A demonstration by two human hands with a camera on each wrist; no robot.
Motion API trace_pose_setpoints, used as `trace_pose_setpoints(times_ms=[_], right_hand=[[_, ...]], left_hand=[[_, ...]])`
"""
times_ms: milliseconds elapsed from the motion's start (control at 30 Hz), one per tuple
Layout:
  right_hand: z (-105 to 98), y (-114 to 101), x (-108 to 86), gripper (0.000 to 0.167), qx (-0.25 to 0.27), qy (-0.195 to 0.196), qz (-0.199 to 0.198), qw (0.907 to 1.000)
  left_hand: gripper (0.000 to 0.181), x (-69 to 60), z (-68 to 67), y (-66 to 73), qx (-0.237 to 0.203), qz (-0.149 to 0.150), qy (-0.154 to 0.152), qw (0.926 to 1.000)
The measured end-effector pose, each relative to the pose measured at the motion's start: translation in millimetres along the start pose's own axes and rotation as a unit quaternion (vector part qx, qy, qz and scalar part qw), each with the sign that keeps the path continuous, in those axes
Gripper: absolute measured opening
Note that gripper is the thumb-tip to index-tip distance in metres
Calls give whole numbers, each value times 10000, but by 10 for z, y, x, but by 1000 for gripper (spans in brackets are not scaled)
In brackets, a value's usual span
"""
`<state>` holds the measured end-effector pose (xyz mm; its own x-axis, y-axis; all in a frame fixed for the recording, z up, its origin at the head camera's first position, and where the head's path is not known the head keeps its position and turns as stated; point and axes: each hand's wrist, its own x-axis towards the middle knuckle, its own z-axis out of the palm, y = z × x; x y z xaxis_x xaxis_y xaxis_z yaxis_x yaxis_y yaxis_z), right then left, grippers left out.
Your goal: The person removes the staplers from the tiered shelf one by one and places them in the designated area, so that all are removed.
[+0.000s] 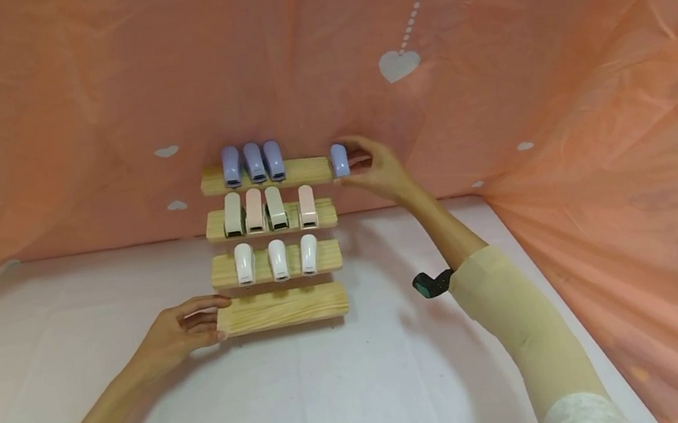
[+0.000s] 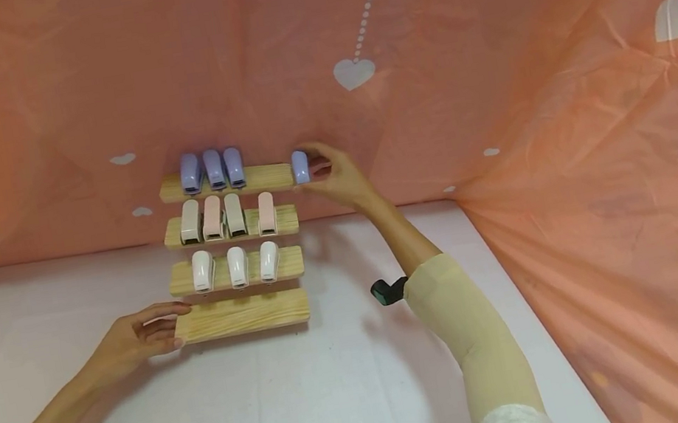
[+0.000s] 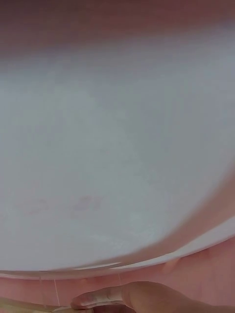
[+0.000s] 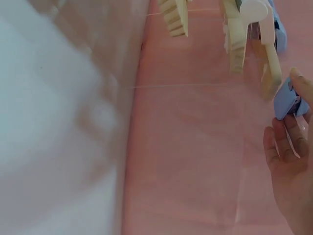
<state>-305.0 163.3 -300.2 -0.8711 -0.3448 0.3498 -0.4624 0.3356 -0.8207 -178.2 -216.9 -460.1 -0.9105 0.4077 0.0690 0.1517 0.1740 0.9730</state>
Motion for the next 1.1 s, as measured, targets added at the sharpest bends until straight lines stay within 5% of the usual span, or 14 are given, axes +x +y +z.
trace_pose_setpoints(times_ms=[200, 467, 1100], right_hand=[[-77, 120, -143, 61, -179, -106, 39, 9998], [-84, 682, -210, 66, -274, -64, 208, 9994], [221, 1251, -474, 64, -94, -28, 744, 9972]], left_hand=[[50, 0, 13, 6, -38, -39, 27, 10000], [50, -2, 9, 13, -78, -82, -1, 9999], [48, 20, -14, 43, -120, -28, -121, 9999]])
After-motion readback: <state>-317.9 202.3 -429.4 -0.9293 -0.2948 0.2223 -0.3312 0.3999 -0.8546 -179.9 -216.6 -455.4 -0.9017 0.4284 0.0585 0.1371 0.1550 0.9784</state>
